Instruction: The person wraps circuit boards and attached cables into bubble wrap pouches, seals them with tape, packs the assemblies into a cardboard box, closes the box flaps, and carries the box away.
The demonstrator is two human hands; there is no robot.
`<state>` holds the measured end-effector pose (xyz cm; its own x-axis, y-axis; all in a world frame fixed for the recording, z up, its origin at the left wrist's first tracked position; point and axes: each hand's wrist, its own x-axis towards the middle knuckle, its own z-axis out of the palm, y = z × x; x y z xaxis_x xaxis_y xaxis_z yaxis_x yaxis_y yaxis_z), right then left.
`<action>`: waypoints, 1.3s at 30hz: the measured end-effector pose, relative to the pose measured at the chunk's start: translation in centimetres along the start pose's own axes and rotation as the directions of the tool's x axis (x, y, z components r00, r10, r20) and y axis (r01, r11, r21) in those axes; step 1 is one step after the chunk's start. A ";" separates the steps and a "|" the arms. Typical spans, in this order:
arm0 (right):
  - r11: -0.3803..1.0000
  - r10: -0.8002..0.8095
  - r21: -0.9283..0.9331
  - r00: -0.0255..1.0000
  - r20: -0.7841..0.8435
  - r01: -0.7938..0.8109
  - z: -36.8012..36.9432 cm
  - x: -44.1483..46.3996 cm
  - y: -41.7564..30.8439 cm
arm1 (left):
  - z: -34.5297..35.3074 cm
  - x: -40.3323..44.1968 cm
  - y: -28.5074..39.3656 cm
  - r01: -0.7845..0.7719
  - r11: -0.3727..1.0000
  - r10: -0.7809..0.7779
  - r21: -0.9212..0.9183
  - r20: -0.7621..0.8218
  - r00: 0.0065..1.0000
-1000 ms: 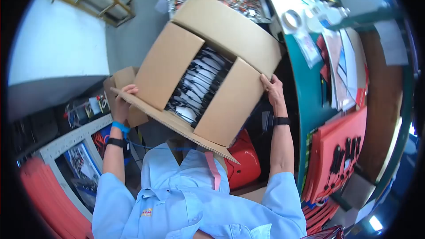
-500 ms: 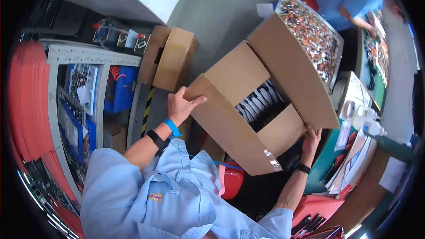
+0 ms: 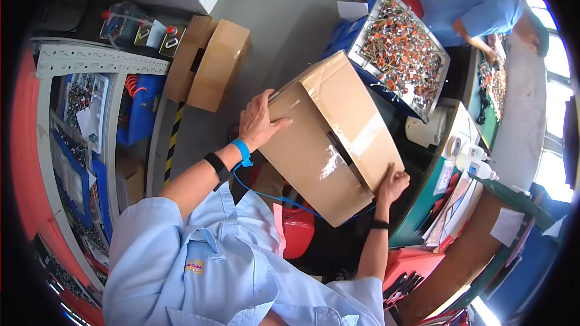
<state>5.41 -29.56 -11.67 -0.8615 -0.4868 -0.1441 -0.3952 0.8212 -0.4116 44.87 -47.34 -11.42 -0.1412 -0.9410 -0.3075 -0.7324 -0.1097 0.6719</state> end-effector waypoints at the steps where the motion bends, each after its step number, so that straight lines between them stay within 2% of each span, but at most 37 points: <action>1: 0.955 -0.220 -0.252 0.941 -0.256 0.154 1.4 -0.7 -1.3 | -0.3 -0.1 0.3 0.016 1.000 -0.016 0.003 0.061 0.998; 2: 0.953 -0.229 -0.257 0.938 -0.259 0.162 2.0 -0.6 -1.4 | -0.6 -0.1 0.6 0.034 0.999 -0.035 0.004 0.117 0.993; 4: 0.955 -0.224 -0.288 0.810 -0.542 0.071 4.1 -0.2 -2.1 | -1.2 0.6 -0.3 0.053 0.999 -0.053 0.006 0.159 0.986; 5: 0.955 -0.220 -0.297 0.719 -0.659 0.020 4.6 -0.3 -2.1 | -1.2 1.0 -1.7 0.084 0.968 -0.030 -0.236 0.223 0.974; 6: 0.952 -0.227 -0.304 0.720 -0.656 0.023 4.7 -0.3 -1.9 | -1.2 1.5 -3.3 0.126 0.878 0.009 -0.462 0.280 0.960; 7: 0.970 -0.137 -0.244 0.796 -0.590 -0.014 4.1 -0.6 -1.9 | -1.0 2.0 -4.8 0.179 0.732 0.064 -0.657 0.328 0.943; 9: 0.987 0.033 -0.131 0.905 -0.423 -0.097 2.9 -0.3 -2.4 | -1.5 3.4 -8.5 0.232 0.668 0.008 -0.707 0.318 0.948; 10: 0.987 0.017 -0.139 0.908 -0.419 -0.083 2.5 0.0 -2.7 | -1.6 4.1 -10.4 0.272 0.604 -0.051 -0.749 0.305 0.951; 11: 0.992 0.086 -0.058 0.927 -0.364 -0.115 2.2 0.4 -3.0 | -1.5 4.8 -12.0 0.273 0.595 -0.065 -0.756 0.293 0.954; 13: 0.974 0.223 0.085 0.949 -0.221 -0.209 2.0 0.7 -2.7 | -0.9 5.5 -15.3 0.433 0.681 -0.194 -0.591 0.424 0.885; 14: 0.976 0.218 0.069 0.953 -0.212 -0.208 2.0 0.7 -2.1 | -0.1 5.5 -16.2 0.509 0.707 -0.260 -0.490 0.489 0.833; 17: 0.974 0.216 0.113 0.959 -0.182 -0.198 2.1 2.0 -1.2 | 3.6 5.9 -17.7 0.600 0.641 -0.332 -0.478 0.533 0.778; 19: 0.988 0.157 0.033 0.964 -0.215 -0.153 2.1 2.2 -0.5 | 6.4 6.6 -18.3 0.639 0.600 -0.369 -0.481 0.541 0.755; 21: 0.964 0.236 0.164 0.959 -0.160 -0.210 2.5 3.0 0.5 | 8.6 7.4 -19.2 0.606 0.565 -0.249 -0.560 0.585 0.772; 23: 0.932 0.284 0.265 0.953 -0.106 -0.248 2.9 3.6 2.3 | 9.7 7.9 -18.8 0.635 0.542 -0.260 -0.550 0.609 0.750; 25: 0.844 0.464 0.284 0.885 0.035 -0.454 2.1 3.1 -0.6 | 9.8 8.4 -17.7 0.740 0.487 -0.200 -0.464 0.765 0.612; 26: 0.851 0.453 0.275 0.890 0.049 -0.448 1.9 3.0 -0.8 | 10.4 8.5 -17.7 0.743 0.475 -0.213 -0.471 0.758 0.617; 28: 0.716 0.246 0.581 0.919 0.308 -0.386 0.9 2.7 -0.4 | 11.8 8.7 -18.0 0.733 0.540 -0.263 -0.415 0.744 0.615; 29: 0.725 0.230 0.575 0.920 0.318 -0.380 0.3 3.5 1.1 | 11.4 8.9 -17.1 0.735 0.526 -0.270 -0.428 0.736 0.621; 31: 0.729 0.096 0.582 0.897 0.432 -0.359 -0.5 4.9 3.6 | 10.3 8.8 -15.4 0.702 0.675 -0.420 -0.227 0.664 0.619; 32: 0.741 0.079 0.574 0.894 0.441 -0.348 -0.7 5.1 3.2 | 10.1 8.3 -15.3 0.680 0.724 -0.485 -0.116 0.616 0.621; 35: 0.810 0.266 0.463 0.929 0.257 -0.360 -0.7 5.5 1.1 | 11.6 6.5 -16.7 0.666 0.706 -0.449 -0.241 0.575 0.684; 37: 0.863 0.194 0.414 0.946 0.259 -0.290 -0.4 5.2 -2.1 | 13.1 4.5 -19.0 0.652 0.698 -0.434 -0.296 0.549 0.714; 39: 0.935 0.076 0.318 0.965 0.251 -0.157 0.0 4.2 -7.5 | 15.6 1.2 -22.9 0.571 0.612 -0.350 -0.547 0.460 0.816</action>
<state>4.76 -37.80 -9.22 -0.7813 -0.4820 -0.3964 -0.1331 0.7493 -0.6488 51.11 -40.94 -37.71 -0.1654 -0.5823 -0.7960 -0.1642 -0.7796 0.6044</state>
